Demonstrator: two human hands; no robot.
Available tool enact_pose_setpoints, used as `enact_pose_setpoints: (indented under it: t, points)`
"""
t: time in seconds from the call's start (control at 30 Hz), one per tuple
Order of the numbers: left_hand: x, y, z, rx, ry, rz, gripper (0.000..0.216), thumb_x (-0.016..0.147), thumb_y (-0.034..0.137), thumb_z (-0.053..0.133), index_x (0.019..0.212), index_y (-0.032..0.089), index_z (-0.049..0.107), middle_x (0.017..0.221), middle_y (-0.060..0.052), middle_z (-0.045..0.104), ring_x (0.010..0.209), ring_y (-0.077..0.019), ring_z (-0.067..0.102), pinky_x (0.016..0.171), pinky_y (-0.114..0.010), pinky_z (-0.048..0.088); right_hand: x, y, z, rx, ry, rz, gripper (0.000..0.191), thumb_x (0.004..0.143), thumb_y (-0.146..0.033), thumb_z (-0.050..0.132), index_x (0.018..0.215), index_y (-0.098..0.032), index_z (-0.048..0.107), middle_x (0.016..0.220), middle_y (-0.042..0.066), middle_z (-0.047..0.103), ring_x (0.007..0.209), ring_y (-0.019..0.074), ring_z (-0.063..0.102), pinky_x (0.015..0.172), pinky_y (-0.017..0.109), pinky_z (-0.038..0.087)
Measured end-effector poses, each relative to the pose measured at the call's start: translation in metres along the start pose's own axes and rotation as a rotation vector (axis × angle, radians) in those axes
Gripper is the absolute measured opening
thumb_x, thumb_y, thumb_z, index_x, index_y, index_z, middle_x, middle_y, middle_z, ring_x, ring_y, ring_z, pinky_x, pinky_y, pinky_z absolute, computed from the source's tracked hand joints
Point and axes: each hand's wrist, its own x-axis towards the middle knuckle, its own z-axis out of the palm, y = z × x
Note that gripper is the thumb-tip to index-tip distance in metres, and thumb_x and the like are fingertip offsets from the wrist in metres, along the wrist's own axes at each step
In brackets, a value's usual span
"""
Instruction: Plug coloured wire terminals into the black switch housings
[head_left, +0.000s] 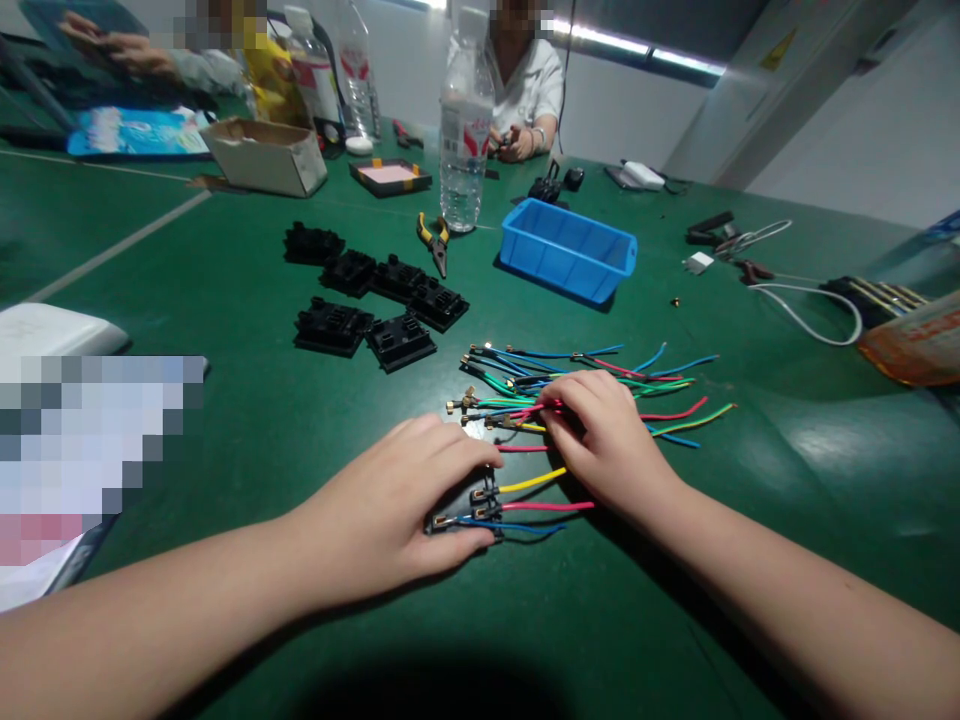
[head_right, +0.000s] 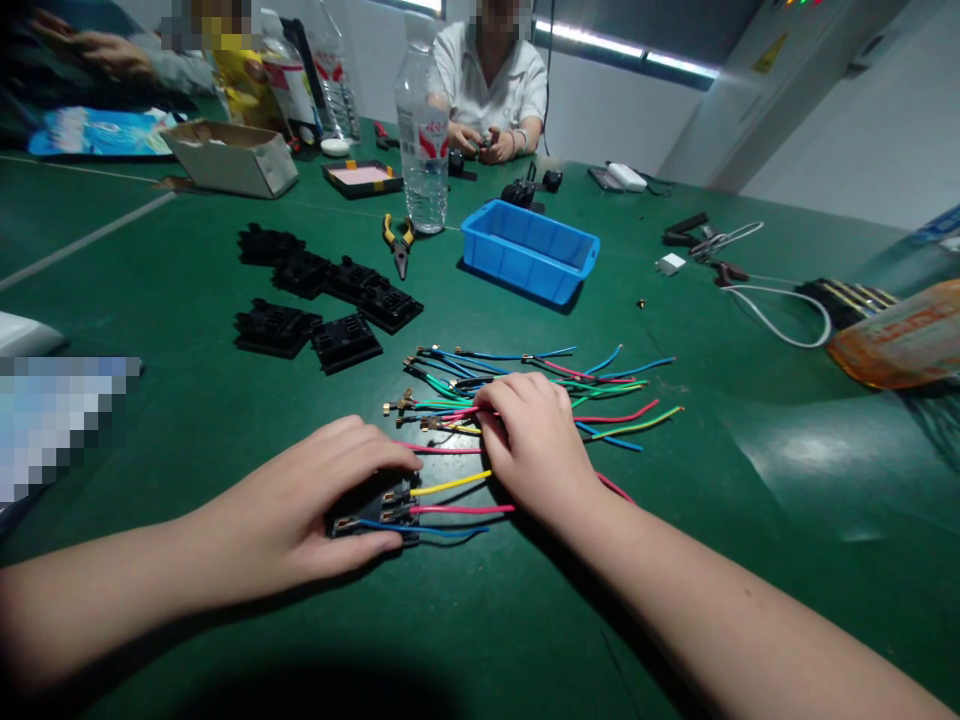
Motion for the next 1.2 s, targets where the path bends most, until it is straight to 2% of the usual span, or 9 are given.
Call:
enact_pose_setpoints:
  t: [0.4,0.53,0.63,0.73,0.83,0.93,1.0,1.03,1.2]
  points:
    - [0.0,0.0,0.0,0.005,0.0,0.003,0.04,0.085,0.037,0.066,0.119,0.022,0.053,0.111,-0.006,0.061,0.101,-0.0249,0.053,0.087,-0.04,0.043,0.0,0.0,-0.001,0.024,0.032,-0.001,0.013,0.093,-0.02,0.051,0.093,-0.02,0.065,0.097,0.008,0.07,0.095,0.0249,0.059,0.084,0.042,0.043]
    - [0.001,0.0,-0.001,0.003,-0.002,0.004,0.039,0.085,0.037,0.066,0.118,0.021,0.054,0.111,-0.007,0.061,0.101,-0.0251,0.053,0.087,-0.04,0.043,0.002,-0.003,-0.012,-0.009,0.023,-0.022,0.025,0.091,-0.018,0.053,0.114,-0.021,0.062,0.118,0.01,0.066,0.11,0.0272,0.057,0.092,0.047,0.044]
    - [0.001,0.001,-0.001,0.009,0.0,0.009,0.038,0.086,0.038,0.065,0.118,0.021,0.054,0.11,-0.007,0.061,0.1,-0.0251,0.053,0.086,-0.04,0.043,0.002,0.002,-0.042,-0.092,-0.111,-0.039,0.042,0.087,-0.017,0.055,0.128,-0.02,0.055,0.127,0.011,0.062,0.114,0.0289,0.056,0.091,0.046,0.047]
    - [0.001,0.0,-0.002,0.018,-0.004,0.017,0.037,0.087,0.039,0.063,0.119,0.021,0.054,0.11,-0.007,0.061,0.099,-0.0251,0.053,0.086,-0.04,0.043,-0.001,0.017,-0.08,-0.142,-0.292,0.048,0.025,0.081,-0.024,0.063,0.105,-0.025,0.065,0.096,0.004,0.072,0.076,0.0208,0.065,0.065,0.034,0.049]
    - [0.001,-0.001,-0.002,0.026,-0.011,0.016,0.038,0.088,0.04,0.062,0.119,0.02,0.053,0.111,-0.008,0.061,0.099,-0.0253,0.054,0.086,-0.041,0.044,-0.009,0.036,-0.101,-0.269,-0.433,0.124,0.011,0.075,-0.033,0.07,0.084,-0.027,0.069,0.071,-0.001,0.069,0.053,0.0152,0.056,0.046,0.027,0.036]
    - [0.001,-0.001,-0.001,0.021,-0.004,0.019,0.04,0.087,0.04,0.062,0.121,0.02,0.052,0.112,-0.008,0.061,0.101,-0.0256,0.053,0.087,-0.042,0.044,-0.017,0.047,-0.097,-0.333,-0.641,0.245,0.012,0.067,-0.034,0.077,0.075,-0.027,0.071,0.058,-0.003,0.063,0.042,0.0131,0.049,0.04,0.025,0.029]
    - [0.001,-0.002,0.0,0.019,0.005,0.021,0.04,0.087,0.039,0.063,0.121,0.02,0.052,0.114,-0.008,0.061,0.103,-0.0256,0.053,0.088,-0.042,0.044,-0.019,0.051,-0.089,-0.28,-0.754,0.245,0.002,0.071,-0.025,0.07,0.072,-0.027,0.071,0.057,-0.003,0.063,0.047,0.0134,0.053,0.043,0.024,0.032]
    - [0.001,-0.002,0.0,0.02,0.007,0.021,0.04,0.087,0.039,0.063,0.121,0.02,0.052,0.115,-0.009,0.061,0.103,-0.0256,0.053,0.089,-0.042,0.044,-0.019,0.051,-0.086,-0.256,-0.777,0.234,0.006,0.073,-0.021,0.066,0.072,-0.026,0.07,0.058,-0.003,0.063,0.049,0.0134,0.054,0.045,0.024,0.033]
    - [0.001,-0.002,0.0,0.019,0.01,0.03,0.039,0.087,0.038,0.062,0.121,0.02,0.053,0.114,-0.008,0.061,0.103,-0.0253,0.053,0.089,-0.042,0.043,-0.009,0.053,-0.086,-0.161,-0.672,0.111,0.012,0.08,-0.018,0.055,0.076,-0.023,0.065,0.068,-0.002,0.064,0.057,0.013,0.055,0.053,0.025,0.036]
